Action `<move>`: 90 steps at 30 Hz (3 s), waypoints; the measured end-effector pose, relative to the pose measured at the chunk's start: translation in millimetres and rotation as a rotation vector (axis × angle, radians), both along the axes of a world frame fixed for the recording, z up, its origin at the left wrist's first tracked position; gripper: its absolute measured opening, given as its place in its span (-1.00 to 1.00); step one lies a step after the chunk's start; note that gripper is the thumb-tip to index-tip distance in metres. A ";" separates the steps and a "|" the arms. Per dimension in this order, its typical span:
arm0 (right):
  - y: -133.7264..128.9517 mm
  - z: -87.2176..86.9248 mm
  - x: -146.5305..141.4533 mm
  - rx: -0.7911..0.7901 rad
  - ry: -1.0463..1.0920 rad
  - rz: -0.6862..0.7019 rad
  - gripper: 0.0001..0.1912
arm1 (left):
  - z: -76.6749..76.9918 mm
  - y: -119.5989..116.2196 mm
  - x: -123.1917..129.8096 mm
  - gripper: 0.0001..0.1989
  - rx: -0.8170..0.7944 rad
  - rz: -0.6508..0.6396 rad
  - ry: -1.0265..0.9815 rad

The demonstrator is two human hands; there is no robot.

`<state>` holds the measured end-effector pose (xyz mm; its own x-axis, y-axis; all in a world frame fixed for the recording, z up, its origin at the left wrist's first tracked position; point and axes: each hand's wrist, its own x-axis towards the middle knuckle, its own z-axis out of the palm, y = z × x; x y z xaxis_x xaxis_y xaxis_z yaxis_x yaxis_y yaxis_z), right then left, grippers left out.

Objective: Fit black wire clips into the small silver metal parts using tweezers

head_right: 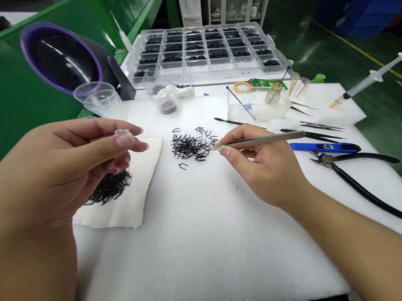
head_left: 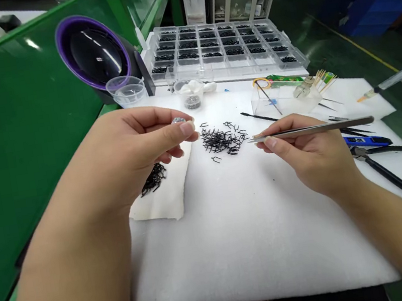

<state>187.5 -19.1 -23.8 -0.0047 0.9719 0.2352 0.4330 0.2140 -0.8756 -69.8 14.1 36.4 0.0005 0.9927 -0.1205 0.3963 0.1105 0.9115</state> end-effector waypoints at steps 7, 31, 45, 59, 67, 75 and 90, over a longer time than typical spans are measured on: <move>-0.6 -2.1 -3.3 -0.023 -0.156 0.080 -0.94 | -0.1 -0.5 -5.8 -0.89 0.063 -0.093 -0.066; 13.6 -15.6 -22.5 -0.053 -0.040 0.105 -0.90 | -15.3 0.4 23.4 -0.73 -0.116 -0.195 -0.049; 16.9 -18.1 -21.6 -0.024 -0.116 0.080 -0.86 | -14.0 3.2 22.5 -0.75 -0.089 -0.235 0.198; 17.1 -20.1 -21.4 -0.014 -0.105 0.078 -0.87 | -12.9 2.0 23.3 -0.73 -0.101 -0.235 0.233; 16.6 -20.4 -22.6 -0.015 -0.114 0.064 -0.87 | -10.7 3.4 23.9 -0.73 -0.103 -0.232 0.246; 16.3 -18.9 -22.7 -0.018 -0.121 0.059 -0.88 | -13.3 2.8 23.3 -0.73 -0.101 -0.248 0.287; 18.3 -16.7 -21.3 0.004 -0.115 0.092 -0.87 | -18.4 7.2 24.3 -0.70 -0.101 -0.238 0.355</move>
